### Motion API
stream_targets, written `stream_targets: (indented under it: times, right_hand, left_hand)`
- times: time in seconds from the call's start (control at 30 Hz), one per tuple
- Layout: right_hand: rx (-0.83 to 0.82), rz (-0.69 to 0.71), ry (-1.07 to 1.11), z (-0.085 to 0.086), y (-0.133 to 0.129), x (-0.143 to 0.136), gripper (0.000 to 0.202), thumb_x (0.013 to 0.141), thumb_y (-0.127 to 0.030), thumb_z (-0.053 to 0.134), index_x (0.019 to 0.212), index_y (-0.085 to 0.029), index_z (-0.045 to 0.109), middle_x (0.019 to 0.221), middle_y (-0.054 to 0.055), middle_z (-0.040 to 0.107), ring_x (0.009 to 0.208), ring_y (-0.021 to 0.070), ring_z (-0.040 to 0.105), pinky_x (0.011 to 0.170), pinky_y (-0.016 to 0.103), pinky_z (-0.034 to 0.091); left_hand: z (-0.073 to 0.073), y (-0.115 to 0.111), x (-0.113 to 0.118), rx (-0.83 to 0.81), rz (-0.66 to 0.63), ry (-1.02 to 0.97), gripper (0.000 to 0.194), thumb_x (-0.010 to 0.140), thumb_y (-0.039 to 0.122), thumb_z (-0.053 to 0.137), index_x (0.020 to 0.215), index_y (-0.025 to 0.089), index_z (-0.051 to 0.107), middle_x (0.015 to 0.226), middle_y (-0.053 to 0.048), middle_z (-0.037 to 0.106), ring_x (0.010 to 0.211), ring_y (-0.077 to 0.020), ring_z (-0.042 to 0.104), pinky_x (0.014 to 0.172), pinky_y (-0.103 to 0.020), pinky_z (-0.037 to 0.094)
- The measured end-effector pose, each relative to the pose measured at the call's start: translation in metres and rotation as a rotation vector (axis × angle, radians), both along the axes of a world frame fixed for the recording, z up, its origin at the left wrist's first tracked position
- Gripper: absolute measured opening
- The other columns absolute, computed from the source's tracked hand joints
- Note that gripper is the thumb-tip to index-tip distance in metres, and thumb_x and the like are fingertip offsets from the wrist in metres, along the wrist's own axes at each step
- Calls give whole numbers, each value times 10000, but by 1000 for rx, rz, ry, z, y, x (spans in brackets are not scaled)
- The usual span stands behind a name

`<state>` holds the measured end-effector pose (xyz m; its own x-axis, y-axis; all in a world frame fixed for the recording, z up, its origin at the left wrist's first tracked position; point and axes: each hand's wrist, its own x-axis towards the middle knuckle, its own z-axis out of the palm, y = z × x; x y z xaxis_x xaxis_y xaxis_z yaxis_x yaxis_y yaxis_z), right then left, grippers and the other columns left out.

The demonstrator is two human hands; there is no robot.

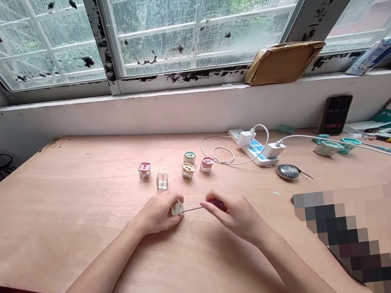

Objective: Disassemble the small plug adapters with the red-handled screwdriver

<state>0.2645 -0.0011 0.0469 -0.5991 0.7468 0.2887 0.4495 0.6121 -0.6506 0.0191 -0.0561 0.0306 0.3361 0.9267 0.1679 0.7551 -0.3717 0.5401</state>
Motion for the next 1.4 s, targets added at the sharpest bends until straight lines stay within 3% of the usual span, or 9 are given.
stream_targets:
  times: [0.13,0.33,0.53,0.7,0.87,1.07,1.27,1.4]
  right_hand:
    - [-53,71,-11,8,-4,0,108,954,-310,534,888,-225,547,757,11,654,643,155,589,583,259,416]
    - [-17,-54,-84,7,0,0,386,966,-464,533,674,-223,461,556,-19,532,499,137,454,514,277,314]
    - [-101,30,-47,9,1,1,157,945,-358,554,861,-226,540,744,0,650,647,160,582,591,265,407]
    - [-82,-54,-116,7,2,0,388,960,-471,524,667,-218,502,565,-14,544,515,141,459,526,281,323]
    - [-140,64,-12,9,1,0,179,941,-371,553,841,-222,555,734,6,649,639,161,589,581,264,422]
    - [-31,-19,-66,5,3,-1,382,978,-431,506,671,-212,562,566,6,584,510,140,469,512,279,335]
    - [-127,73,-16,9,3,2,113,936,-324,559,884,-224,564,742,1,656,642,157,593,578,258,428]
    - [-145,38,-10,3,6,1,303,952,-429,570,741,-213,544,644,-13,596,578,138,525,536,253,383]
  left_hand:
    - [0,0,0,18,-5,17,271,793,130,625,1047,205,571,890,-5,660,720,-151,561,665,-255,421]
    - [2,0,0,7,-6,14,261,799,128,622,1041,208,567,889,-2,662,707,-144,556,653,-253,410]
    - [1,0,0,14,-7,13,247,804,132,624,1033,211,572,869,1,653,725,-152,561,655,-252,400]
    - [3,-1,1,4,2,27,262,803,136,645,1045,207,574,860,1,652,736,-155,563,663,-252,406]
    - [5,-1,1,16,-2,34,265,798,145,654,1043,207,575,847,1,636,746,-158,562,673,-251,416]
    - [4,-1,1,20,4,29,254,800,143,647,1035,211,577,834,8,628,709,-149,551,665,-249,412]
    - [5,-1,1,7,6,23,264,802,148,651,1049,203,575,854,-1,635,691,-146,552,660,-251,411]
    - [4,-1,0,27,-7,47,248,807,145,645,1036,205,574,834,1,643,715,-159,561,680,-258,417]
